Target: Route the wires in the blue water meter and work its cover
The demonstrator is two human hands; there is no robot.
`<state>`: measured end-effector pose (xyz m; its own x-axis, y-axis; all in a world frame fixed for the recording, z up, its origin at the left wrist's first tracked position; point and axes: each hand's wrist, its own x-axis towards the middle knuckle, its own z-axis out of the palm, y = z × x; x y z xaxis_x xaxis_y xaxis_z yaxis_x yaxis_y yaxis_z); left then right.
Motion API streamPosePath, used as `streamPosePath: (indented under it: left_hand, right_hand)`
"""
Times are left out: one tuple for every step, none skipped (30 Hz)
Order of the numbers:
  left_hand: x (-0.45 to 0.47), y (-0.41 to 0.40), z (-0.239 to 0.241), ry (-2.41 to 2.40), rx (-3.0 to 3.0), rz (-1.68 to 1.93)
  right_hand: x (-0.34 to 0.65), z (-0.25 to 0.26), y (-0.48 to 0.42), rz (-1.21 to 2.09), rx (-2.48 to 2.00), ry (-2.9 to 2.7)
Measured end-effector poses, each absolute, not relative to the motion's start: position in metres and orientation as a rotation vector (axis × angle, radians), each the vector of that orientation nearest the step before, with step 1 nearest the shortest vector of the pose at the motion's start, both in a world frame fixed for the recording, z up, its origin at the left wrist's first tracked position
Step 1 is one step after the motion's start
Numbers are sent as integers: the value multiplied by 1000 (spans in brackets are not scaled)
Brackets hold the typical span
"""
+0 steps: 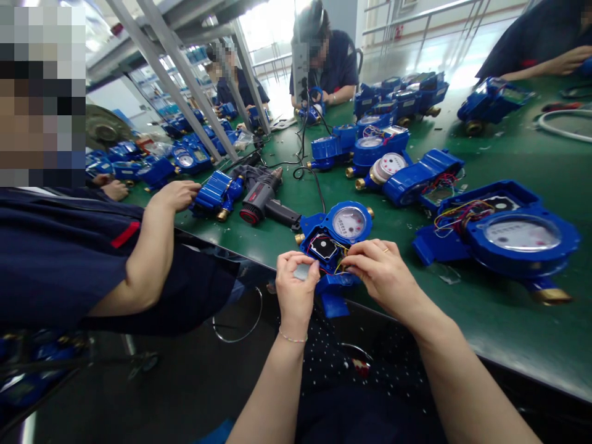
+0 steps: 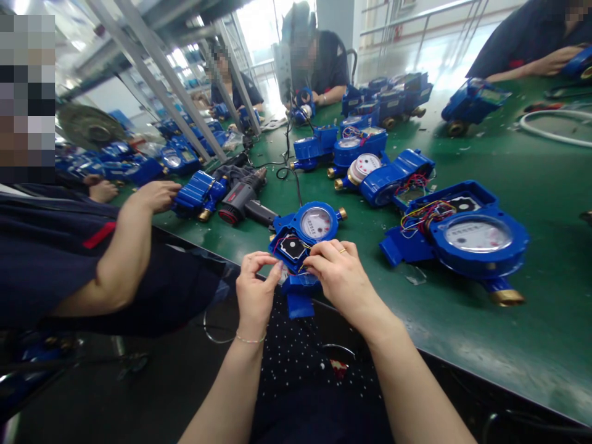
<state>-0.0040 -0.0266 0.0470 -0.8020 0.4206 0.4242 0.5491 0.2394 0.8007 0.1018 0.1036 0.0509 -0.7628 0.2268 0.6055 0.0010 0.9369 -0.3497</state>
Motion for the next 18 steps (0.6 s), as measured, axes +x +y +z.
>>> streamPosePath:
  left_hand:
    - [-2, -27, 50, -2337, -920, -1530]
    - [1, -27, 53, -2297, -929, -1454]
    - [4, -28, 56, -2264, -968, -1385]
    - [7, -27, 58, -2244, -1031, -1324]
    - [10, -27, 59, -2240, -1106, -1271]
    - [13, -26, 61, -2252, -1180, -1226]
    - [15, -24, 62, -2280, -1246, -1189]
    - [17, -23, 62, -2318, -1298, -1161]
    - [19, -22, 62, -2359, -1334, -1141]
    - [19, -21, 62, -2398, -1358, -1130]
    - [20, -20, 62, -2433, -1369, -1129]
    - [19, -20, 62, -2465, -1362, -1138]
    - [19, -20, 62, -2496, -1342, -1158]
    - [18, -21, 62, -2526, -1321, -1189]
    - [17, -21, 62, -2555, -1309, -1240]
    - [16, -22, 62, -2581, -1307, -1313]
    - [14, -22, 62, -2603, -1316, -1407]
    - [13, -22, 62, -2621, -1328, -1519]
  right_hand:
    - [102, 51, 105, 406, -163, -2414]
    - [103, 51, 106, 378, -173, -2414]
    - [103, 51, 107, 355, -183, -2408]
    - [103, 51, 107, 337, -189, -2399]
    - [103, 51, 107, 327, -193, -2387]
    - [103, 51, 106, 327, -187, -2374]
    - [103, 52, 105, 337, -175, -2365]
    - [103, 52, 105, 351, -162, -2359]
    - [103, 52, 104, 365, -148, -2358]
    - [103, 53, 103, 376, -141, -2358]
    - [103, 53, 102, 379, -143, -2355]
    - [103, 54, 102, 370, -155, -2345]
    - [104, 54, 102, 353, -175, -2328]
    - [104, 55, 102, 333, -196, -2305]
    - [104, 55, 102, 318, -213, -2284]
    - [104, 56, 103, 307, -222, -2267]
    - [104, 56, 103, 303, -223, -2258]
    - [104, 57, 103, 303, -221, -2256]
